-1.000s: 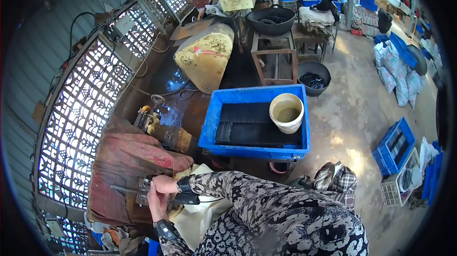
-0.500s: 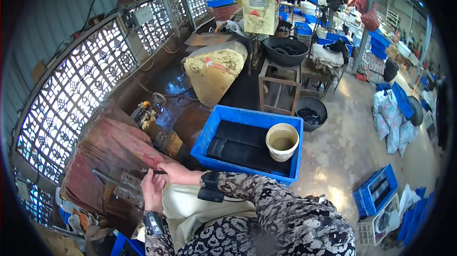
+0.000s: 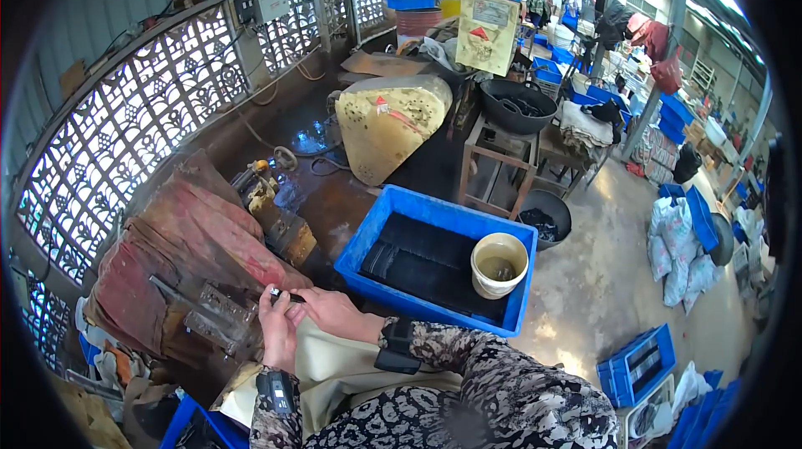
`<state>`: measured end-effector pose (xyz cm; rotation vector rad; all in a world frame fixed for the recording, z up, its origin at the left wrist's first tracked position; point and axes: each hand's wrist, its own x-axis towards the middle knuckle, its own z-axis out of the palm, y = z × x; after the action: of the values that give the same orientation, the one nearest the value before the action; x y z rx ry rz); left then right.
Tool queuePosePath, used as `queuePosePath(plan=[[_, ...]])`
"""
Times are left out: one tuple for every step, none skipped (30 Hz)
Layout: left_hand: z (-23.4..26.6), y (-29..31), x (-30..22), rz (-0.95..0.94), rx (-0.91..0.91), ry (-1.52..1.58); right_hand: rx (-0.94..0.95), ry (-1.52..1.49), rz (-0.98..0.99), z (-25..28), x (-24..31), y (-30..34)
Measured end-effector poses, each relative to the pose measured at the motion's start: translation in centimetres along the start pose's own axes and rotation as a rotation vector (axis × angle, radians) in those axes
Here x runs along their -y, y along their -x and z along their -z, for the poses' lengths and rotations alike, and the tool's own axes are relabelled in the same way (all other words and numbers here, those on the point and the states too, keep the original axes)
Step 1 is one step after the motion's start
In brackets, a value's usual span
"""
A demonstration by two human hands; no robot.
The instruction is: The person picks up metal pieces from a blue bin, holds them against a rotating grinding wheel, and then dips them into a container of liquid. This process is repeated for several pieces before they are placed into a separate blue bin.
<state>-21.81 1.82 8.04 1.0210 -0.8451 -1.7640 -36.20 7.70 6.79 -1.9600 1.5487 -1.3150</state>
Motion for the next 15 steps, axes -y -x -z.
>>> queuePosePath(plan=[[0.1,-0.2,0.0,0.011,0.035,0.0,0.012,0.022,-0.023,0.0,0.0,0.1],[0.0,-0.3,0.1,0.011,0.034,0.002,0.023,0.044,-0.046,0.0,-0.1,0.2],[-0.1,-0.4,0.2,0.016,0.038,-0.009,0.033,0.067,-0.068,0.1,-0.2,0.2],[-0.4,-0.4,0.2,0.021,0.041,-0.02,0.035,0.067,-0.066,0.2,-0.2,0.3],[-0.6,-0.5,0.2,0.024,0.044,-0.03,0.04,0.081,-0.077,0.3,-0.2,0.3],[-0.8,-0.5,0.2,0.022,0.043,-0.027,0.045,0.096,-0.087,0.4,-0.3,0.4],[-1.0,-0.5,0.2,0.024,0.067,-0.043,0.052,0.11,-0.098,0.6,-0.4,0.5],[-1.1,-0.4,0.2,0.025,0.092,-0.059,0.056,0.113,-0.095,0.9,-0.5,0.5],[-1.3,-0.3,0.1,0.026,0.117,-0.074,0.024,0.112,-0.079,1.3,-0.7,0.5],[-1.7,0.1,-0.4,0.027,0.119,-0.071,-0.011,0.113,-0.066,1.7,-0.9,0.7],[-2.3,0.6,-1.0,0.035,0.15,-0.097,-0.045,0.113,-0.058,2.2,-1.2,1.0],[-2.7,1.0,-1.6,0.045,0.182,-0.124,-0.045,0.117,-0.064,2.8,-1.6,1.3],[-2.6,1.5,-1.8,0.049,0.205,-0.147,-0.072,0.159,-0.092,3.4,-1.7,1.7],[-1.9,1.4,-1.8,0.054,0.203,-0.143,-0.102,0.201,-0.123,4.1,-2.0,2.0],[-0.4,0.8,-1.9,-0.098,0.145,-0.213,-0.131,0.243,-0.155,5.0,-2.3,2.5]])
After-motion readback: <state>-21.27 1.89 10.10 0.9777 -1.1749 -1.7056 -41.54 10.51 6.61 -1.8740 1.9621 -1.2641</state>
